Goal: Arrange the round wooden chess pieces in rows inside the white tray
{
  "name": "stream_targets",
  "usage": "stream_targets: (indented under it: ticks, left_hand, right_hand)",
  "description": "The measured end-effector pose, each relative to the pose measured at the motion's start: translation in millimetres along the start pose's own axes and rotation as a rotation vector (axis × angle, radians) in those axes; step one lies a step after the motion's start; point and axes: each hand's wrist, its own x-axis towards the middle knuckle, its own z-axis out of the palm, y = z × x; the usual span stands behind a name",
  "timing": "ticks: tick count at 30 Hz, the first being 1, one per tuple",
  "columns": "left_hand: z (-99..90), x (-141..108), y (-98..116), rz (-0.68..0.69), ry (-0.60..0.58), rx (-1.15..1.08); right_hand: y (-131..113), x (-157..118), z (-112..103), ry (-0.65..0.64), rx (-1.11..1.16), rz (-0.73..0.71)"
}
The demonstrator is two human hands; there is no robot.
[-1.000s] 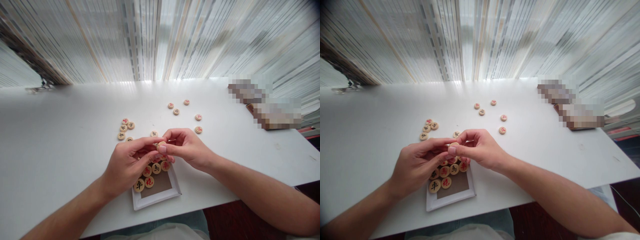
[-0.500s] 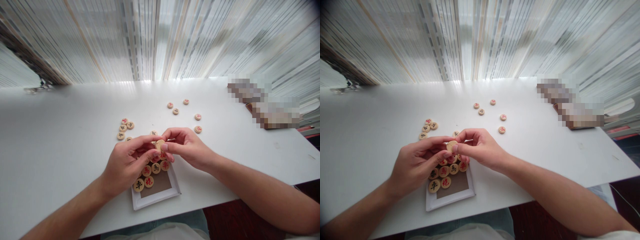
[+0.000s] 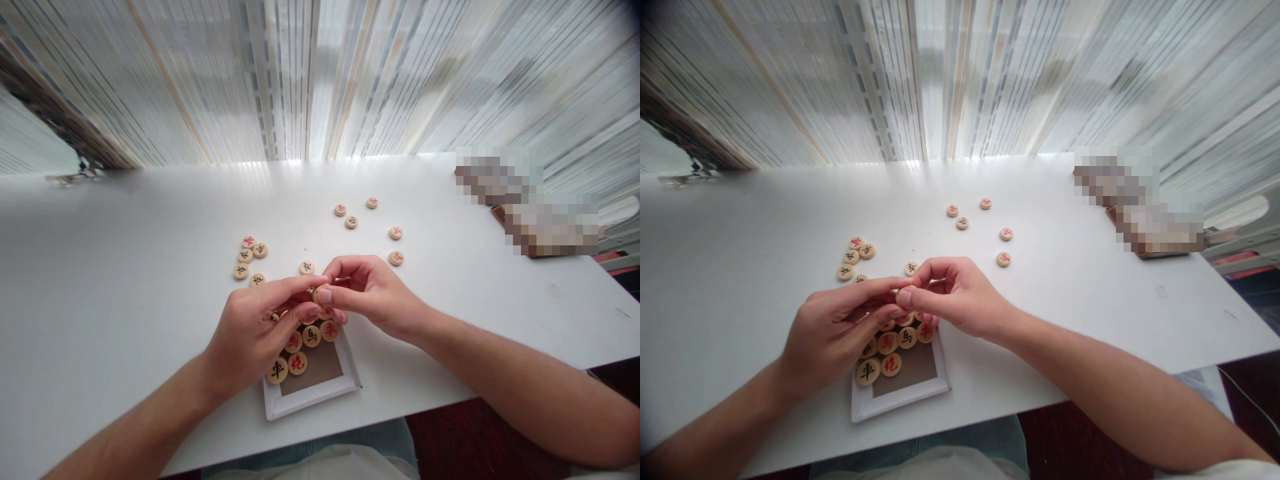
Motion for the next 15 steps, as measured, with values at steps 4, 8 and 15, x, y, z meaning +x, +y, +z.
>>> stream_targets:
  ticks: [4, 8, 15]
  left_hand:
    - [-0.2, -0.9, -3.6, 0.125, 0.005, 0.123]
    - [0.0, -2.5, -5.7, 0.192, -0.005, 0.204]
    - [-1.2, -5.9, -7.3, 0.25, -0.013, 0.259]
  right_hand:
    - [1.7, 0.0, -0.1, 0.014, -0.018, 0.012]
    - [2.8, -1.3, 0.5, 0.034, -0.037, 0.014]
    - [0.3, -1.7, 0.8, 0.006, -0.063, 0.007]
